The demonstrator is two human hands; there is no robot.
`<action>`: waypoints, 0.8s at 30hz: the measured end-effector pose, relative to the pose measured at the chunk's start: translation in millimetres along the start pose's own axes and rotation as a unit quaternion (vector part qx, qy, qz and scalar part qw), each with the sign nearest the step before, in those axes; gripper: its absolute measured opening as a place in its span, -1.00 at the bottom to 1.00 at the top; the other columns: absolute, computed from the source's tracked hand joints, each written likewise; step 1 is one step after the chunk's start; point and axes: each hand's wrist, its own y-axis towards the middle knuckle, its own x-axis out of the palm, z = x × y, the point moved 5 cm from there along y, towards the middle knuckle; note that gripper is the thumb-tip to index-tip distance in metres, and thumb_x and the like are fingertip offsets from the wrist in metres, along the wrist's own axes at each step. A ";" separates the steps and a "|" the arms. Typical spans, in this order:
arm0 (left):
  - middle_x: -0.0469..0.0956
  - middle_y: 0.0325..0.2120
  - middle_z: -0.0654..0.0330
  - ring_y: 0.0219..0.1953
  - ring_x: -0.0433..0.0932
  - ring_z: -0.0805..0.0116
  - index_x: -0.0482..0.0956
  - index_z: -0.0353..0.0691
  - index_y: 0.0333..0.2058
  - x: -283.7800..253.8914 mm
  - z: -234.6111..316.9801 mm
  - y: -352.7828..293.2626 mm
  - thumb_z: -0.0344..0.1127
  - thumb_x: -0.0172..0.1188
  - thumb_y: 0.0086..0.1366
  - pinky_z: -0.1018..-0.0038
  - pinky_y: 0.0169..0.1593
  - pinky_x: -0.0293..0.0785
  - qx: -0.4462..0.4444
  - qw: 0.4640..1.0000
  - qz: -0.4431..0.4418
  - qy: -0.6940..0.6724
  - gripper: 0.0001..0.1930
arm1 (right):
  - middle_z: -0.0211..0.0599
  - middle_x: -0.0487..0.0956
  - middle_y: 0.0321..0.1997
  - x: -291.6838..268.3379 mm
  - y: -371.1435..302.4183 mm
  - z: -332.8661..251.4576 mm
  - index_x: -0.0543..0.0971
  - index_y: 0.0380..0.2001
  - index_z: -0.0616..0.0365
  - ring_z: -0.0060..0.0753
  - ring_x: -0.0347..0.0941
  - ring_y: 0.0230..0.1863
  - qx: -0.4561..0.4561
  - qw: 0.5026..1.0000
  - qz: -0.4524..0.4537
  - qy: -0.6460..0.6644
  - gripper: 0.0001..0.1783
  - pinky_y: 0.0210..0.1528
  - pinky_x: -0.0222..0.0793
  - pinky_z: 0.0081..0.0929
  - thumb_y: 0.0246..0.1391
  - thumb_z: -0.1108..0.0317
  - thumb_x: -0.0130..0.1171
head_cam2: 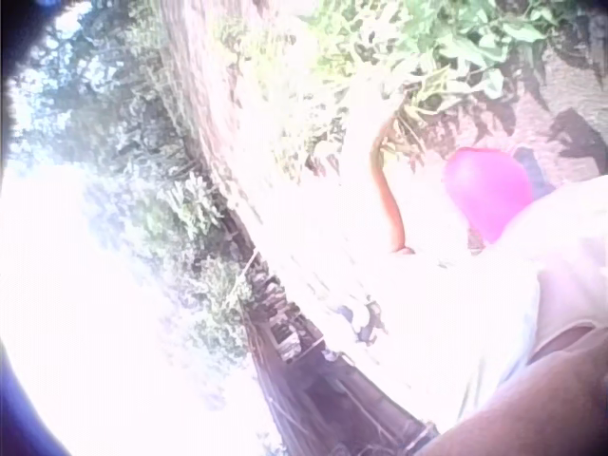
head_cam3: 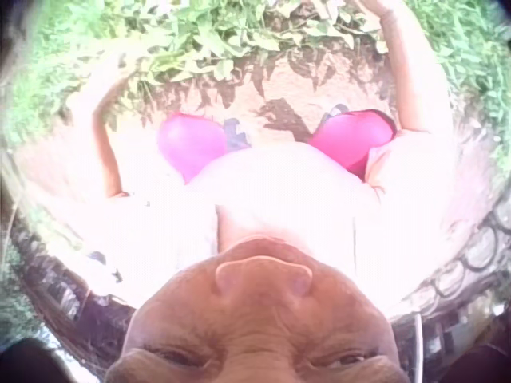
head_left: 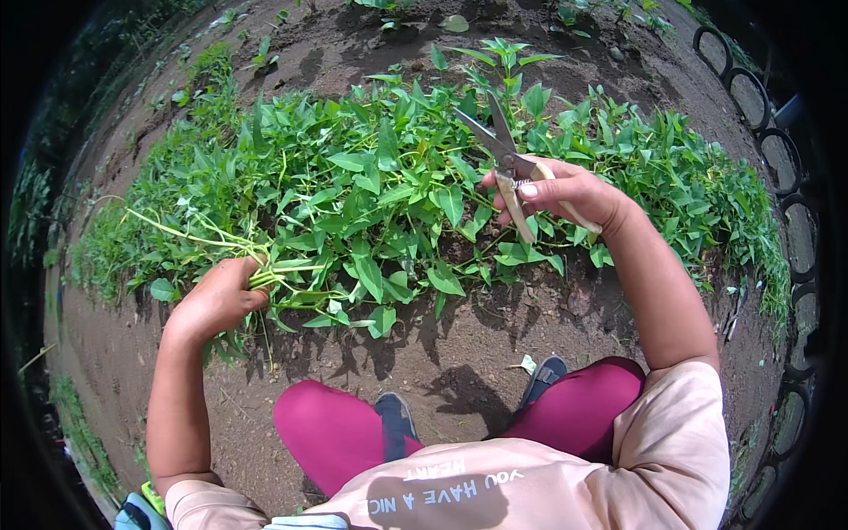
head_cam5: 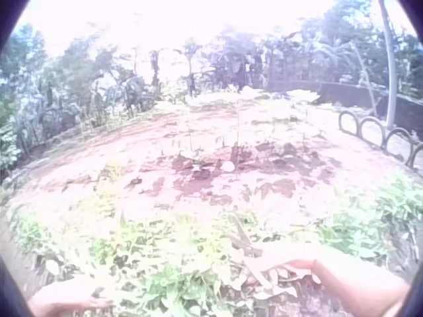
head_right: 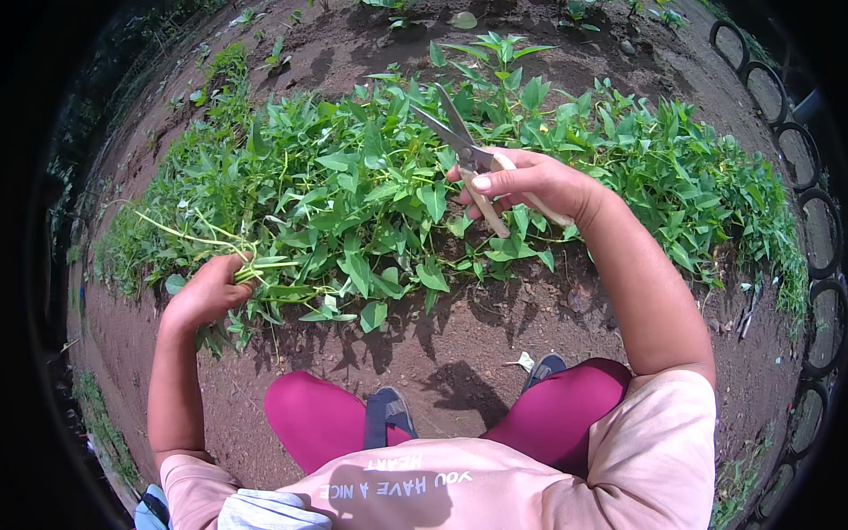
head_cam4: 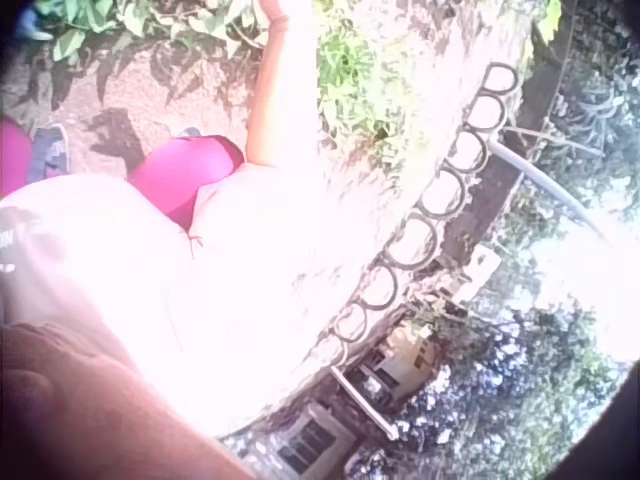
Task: The person uses shears to cut green leafy vines from a garden bed, gathers the cuttings into a bundle, and carries them across the garden. The person then returns to the bed and continues cutting additional vines.
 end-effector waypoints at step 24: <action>0.36 -0.34 0.11 -0.22 0.35 0.16 0.38 -0.16 -0.08 187.6 474.4 87.1 -0.34 0.24 -0.12 0.36 -0.05 0.27 0.567 0.808 0.066 -0.142 -0.47 | -0.39 0.30 0.11 -78.4 -207.3 117.1 0.14 0.19 0.06 -0.49 0.21 0.14 -0.236 0.915 0.285 0.157 -0.16 0.14 0.21 -0.46 -0.13 0.15 0.33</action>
